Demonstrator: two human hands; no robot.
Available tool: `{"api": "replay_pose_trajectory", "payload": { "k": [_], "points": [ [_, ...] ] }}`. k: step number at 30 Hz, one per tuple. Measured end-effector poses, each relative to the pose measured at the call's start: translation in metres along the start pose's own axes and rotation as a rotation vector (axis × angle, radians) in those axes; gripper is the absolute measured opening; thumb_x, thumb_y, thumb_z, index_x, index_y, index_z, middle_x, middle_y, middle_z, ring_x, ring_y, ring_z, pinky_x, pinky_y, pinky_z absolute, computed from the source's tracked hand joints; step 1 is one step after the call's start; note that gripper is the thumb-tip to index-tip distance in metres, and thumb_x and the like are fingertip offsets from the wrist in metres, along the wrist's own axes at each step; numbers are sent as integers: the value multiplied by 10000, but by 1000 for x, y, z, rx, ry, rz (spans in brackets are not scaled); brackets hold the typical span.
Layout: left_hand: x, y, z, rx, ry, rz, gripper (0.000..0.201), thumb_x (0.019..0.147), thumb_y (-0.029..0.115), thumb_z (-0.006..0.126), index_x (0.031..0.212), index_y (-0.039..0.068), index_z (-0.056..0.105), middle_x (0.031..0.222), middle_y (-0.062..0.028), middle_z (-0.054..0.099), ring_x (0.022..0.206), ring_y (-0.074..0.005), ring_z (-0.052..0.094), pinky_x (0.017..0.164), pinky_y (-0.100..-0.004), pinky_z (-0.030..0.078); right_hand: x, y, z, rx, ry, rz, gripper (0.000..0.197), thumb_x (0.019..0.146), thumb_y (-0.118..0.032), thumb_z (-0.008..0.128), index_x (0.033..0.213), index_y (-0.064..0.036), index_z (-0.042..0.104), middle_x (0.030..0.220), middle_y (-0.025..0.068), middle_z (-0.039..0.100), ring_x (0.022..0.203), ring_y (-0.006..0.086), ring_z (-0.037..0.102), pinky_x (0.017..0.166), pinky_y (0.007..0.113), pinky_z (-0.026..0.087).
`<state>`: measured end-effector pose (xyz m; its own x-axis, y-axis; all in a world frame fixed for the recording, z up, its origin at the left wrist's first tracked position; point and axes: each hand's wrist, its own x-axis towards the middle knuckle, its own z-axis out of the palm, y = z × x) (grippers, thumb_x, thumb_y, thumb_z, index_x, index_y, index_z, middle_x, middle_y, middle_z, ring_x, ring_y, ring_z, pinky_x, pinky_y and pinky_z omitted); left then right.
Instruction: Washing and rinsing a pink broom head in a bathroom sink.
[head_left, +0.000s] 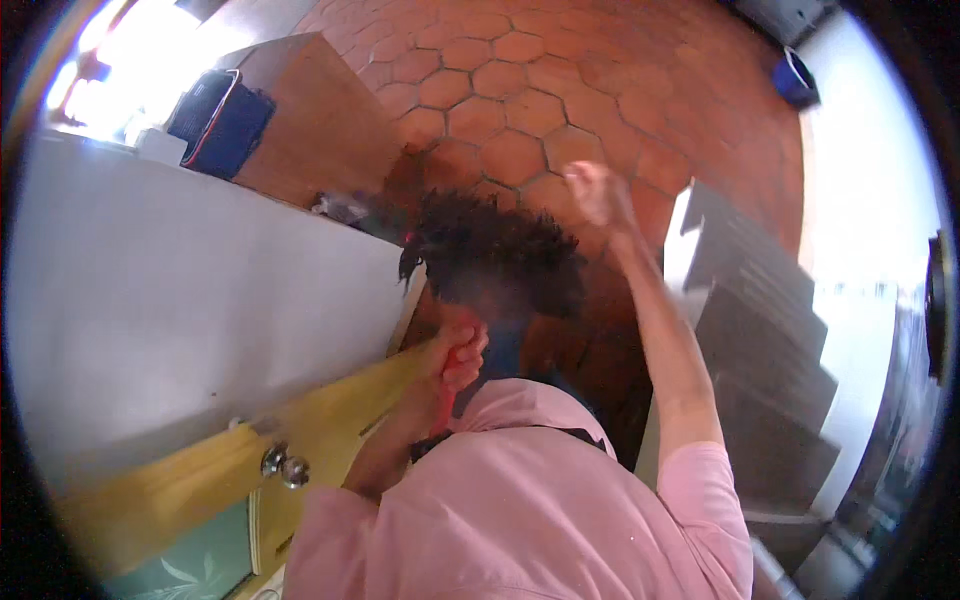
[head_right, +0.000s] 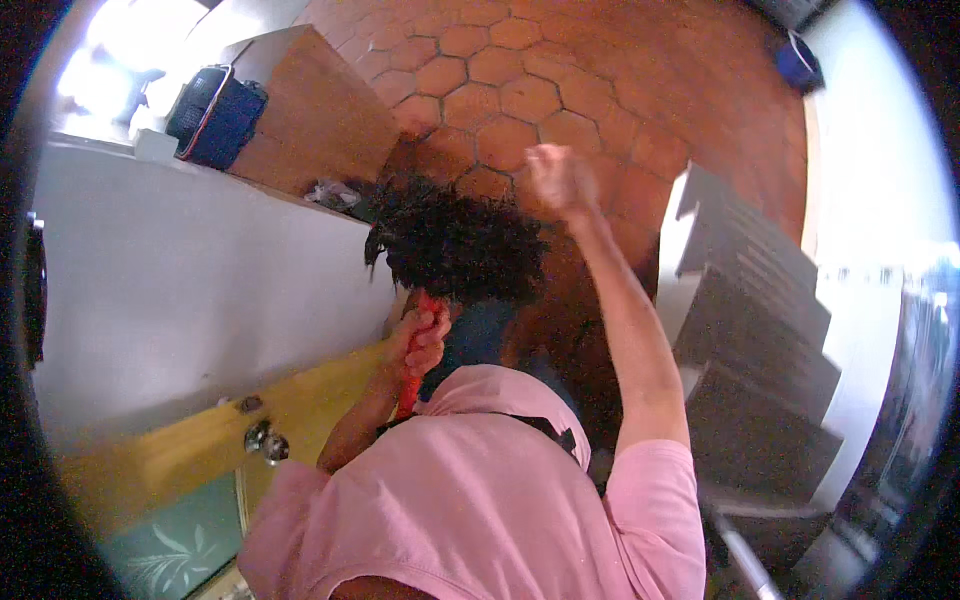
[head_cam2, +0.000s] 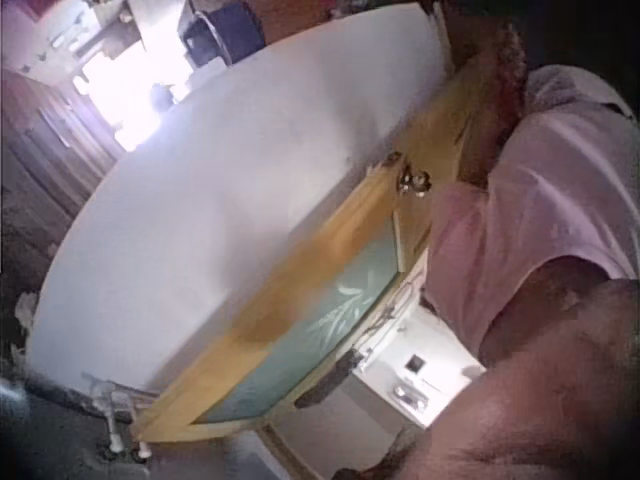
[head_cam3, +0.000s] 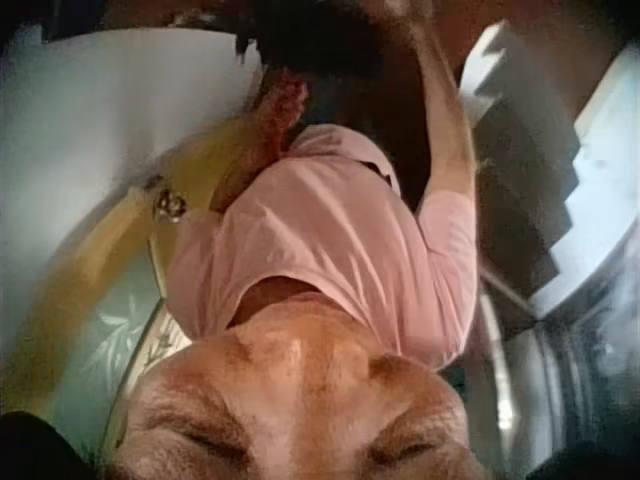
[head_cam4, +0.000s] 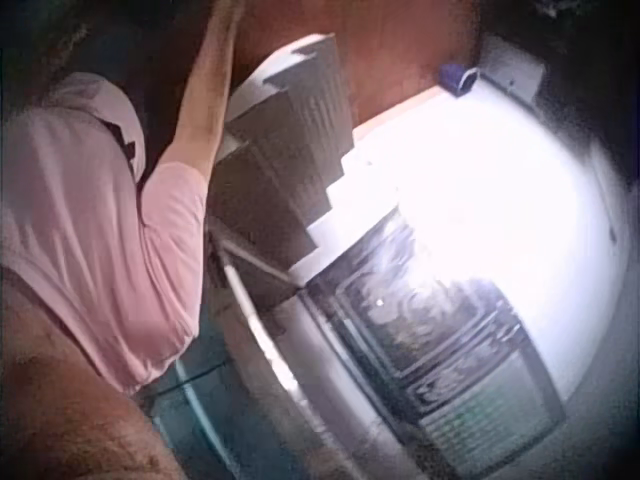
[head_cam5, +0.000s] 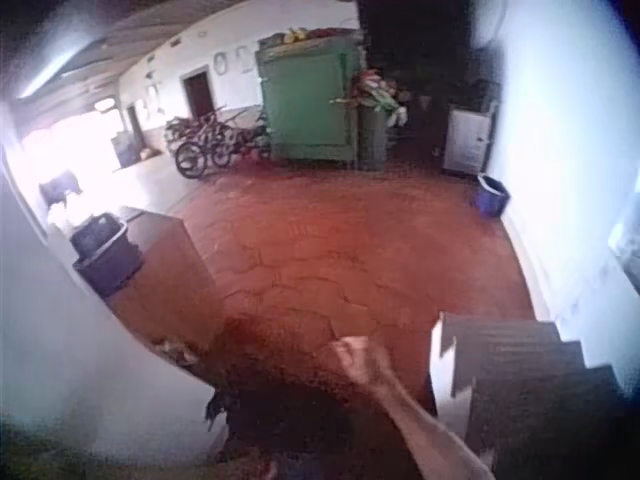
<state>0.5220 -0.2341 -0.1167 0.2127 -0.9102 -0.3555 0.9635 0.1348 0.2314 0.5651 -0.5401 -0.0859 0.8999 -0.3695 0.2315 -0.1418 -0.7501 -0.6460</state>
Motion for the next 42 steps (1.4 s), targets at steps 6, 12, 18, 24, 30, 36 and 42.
{"api": "replay_pose_trajectory", "payload": {
  "k": [6,12,18,24,30,36,42],
  "points": [
    [95,109,19,-13,139,202,167,843,240,485,729,129,437,567,45,390,316,-29,313,255,-178,256,128,-19,-4,614,-95,104,143,800,-129,544,827,-2,603,706,28,571,652,82,499,588,232,416],
    [173,205,15,-174,57,262,199,852,219,458,938,40,444,553,20,377,286,-44,304,225,-209,302,217,-50,-1,419,-74,-213,159,792,-160,571,893,-42,601,794,68,577,711,157,558,648,260,433],
    [250,306,37,-8,163,283,186,830,234,511,781,67,446,520,43,350,307,-34,311,239,-193,267,355,113,43,412,-300,166,120,787,-90,533,875,-31,589,812,57,576,726,120,549,636,261,454],
    [352,434,55,210,448,326,134,797,151,543,741,90,438,505,40,385,323,-43,338,263,-186,270,521,141,90,657,-483,379,201,867,-191,460,961,-42,558,788,39,571,675,103,542,588,237,447],
    [422,563,74,98,589,451,134,791,157,577,782,113,450,530,40,382,376,-33,354,287,-174,270,681,15,151,295,-474,-461,504,761,-352,554,1103,11,479,1049,185,504,955,344,500,798,433,406],
    [441,689,28,-96,662,649,133,794,178,576,782,122,456,481,48,354,311,-52,311,270,-184,248,807,-44,260,302,-449,-954,595,746,-416,556,1164,-10,440,1239,145,360,1066,321,409,838,466,373],
    [447,834,-25,-297,511,707,151,793,218,569,814,97,481,496,46,362,308,-48,300,264,-190,245,956,-101,351,254,-736,-1348,436,724,-260,598,1146,-278,487,1253,82,389,1059,307,437,855,414,404]
  ]
}}
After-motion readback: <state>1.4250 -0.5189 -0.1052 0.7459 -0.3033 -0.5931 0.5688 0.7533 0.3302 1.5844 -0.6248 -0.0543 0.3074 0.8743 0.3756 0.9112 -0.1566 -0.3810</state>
